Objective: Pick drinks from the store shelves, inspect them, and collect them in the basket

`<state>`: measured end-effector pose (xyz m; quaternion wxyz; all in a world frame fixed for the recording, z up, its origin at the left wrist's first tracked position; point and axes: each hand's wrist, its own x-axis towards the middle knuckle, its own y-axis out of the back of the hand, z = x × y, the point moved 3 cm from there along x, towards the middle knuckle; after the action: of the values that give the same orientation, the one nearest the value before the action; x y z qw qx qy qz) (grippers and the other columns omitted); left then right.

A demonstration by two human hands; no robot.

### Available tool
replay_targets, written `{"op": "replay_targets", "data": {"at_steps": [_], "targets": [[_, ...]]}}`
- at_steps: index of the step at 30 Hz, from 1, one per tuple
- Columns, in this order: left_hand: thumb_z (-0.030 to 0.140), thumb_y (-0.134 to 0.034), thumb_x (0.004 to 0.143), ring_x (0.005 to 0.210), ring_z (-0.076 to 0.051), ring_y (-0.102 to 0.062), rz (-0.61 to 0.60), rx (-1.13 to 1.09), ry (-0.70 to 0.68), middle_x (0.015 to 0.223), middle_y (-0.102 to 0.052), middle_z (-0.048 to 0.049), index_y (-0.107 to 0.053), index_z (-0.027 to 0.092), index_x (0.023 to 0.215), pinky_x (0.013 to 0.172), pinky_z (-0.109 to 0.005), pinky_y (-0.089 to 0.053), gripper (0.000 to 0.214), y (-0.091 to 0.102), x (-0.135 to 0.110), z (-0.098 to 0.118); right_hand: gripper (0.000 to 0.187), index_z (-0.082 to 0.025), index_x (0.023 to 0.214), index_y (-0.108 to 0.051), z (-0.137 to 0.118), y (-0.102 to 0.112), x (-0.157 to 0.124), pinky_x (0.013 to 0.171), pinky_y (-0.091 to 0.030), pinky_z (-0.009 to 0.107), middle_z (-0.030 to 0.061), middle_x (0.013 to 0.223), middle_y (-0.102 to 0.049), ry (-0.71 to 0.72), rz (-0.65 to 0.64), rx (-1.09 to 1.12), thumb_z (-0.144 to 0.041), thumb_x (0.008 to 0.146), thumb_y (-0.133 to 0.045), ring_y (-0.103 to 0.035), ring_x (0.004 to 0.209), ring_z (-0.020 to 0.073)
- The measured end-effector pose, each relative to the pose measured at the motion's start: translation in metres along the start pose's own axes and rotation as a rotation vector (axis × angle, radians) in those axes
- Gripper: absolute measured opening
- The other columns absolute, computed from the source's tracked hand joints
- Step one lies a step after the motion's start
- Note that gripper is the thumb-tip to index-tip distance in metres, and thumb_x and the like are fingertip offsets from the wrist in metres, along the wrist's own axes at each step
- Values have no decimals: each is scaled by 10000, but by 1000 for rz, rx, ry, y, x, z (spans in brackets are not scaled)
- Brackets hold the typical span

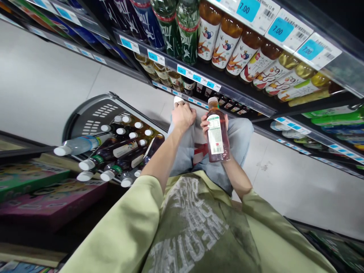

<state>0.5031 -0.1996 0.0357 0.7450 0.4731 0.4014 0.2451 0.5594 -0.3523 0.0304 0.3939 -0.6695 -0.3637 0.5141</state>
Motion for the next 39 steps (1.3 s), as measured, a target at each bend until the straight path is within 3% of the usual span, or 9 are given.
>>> {"op": "replay_targets", "data": {"at_steps": [8,13,23,30,39], "targets": [[320,-367,1035,1381,-409,-542,7,-20,-13,1428,-659,-247,-703,141,1362,1052,-511,-526,502,-2,0,-1,660,-221,1243,-642,1,4,-3,580,-519,176,22,1025,-682,10,-33,161,-791,991,-425,-562,745,106],[321,-359,1034,1392,-406,-536,1,-26,-9,1426,-661,-241,-702,146,1367,1063,-512,-523,509,1,-1,0,623,-245,1323,-596,1,0,-6,655,-567,218,13,1068,-685,-28,-69,182,-755,969,-538,-583,803,120],[320,-355,1021,1404,-410,-532,-18,-27,2,1433,-664,-234,-695,152,1389,1069,-531,-523,528,3,-2,1,560,-259,1271,-610,1,-2,-5,644,-573,241,25,1061,-679,-46,-68,199,-728,977,-522,-586,782,133],[314,-359,1025,1396,-409,-539,-14,-36,2,1419,-663,-241,-704,145,1364,1063,-524,-521,513,3,-2,2,596,-243,1292,-640,0,-10,-12,780,-598,293,35,1067,-695,10,39,69,-737,1002,-476,-596,833,151],[321,-353,1033,1388,-401,-530,-24,-29,-1,1440,-652,-232,-710,152,1354,1061,-506,-521,509,4,-2,2,627,-224,1234,-642,1,-6,-7,699,-580,254,29,1048,-698,0,15,70,-777,995,-467,-581,790,136]]}}
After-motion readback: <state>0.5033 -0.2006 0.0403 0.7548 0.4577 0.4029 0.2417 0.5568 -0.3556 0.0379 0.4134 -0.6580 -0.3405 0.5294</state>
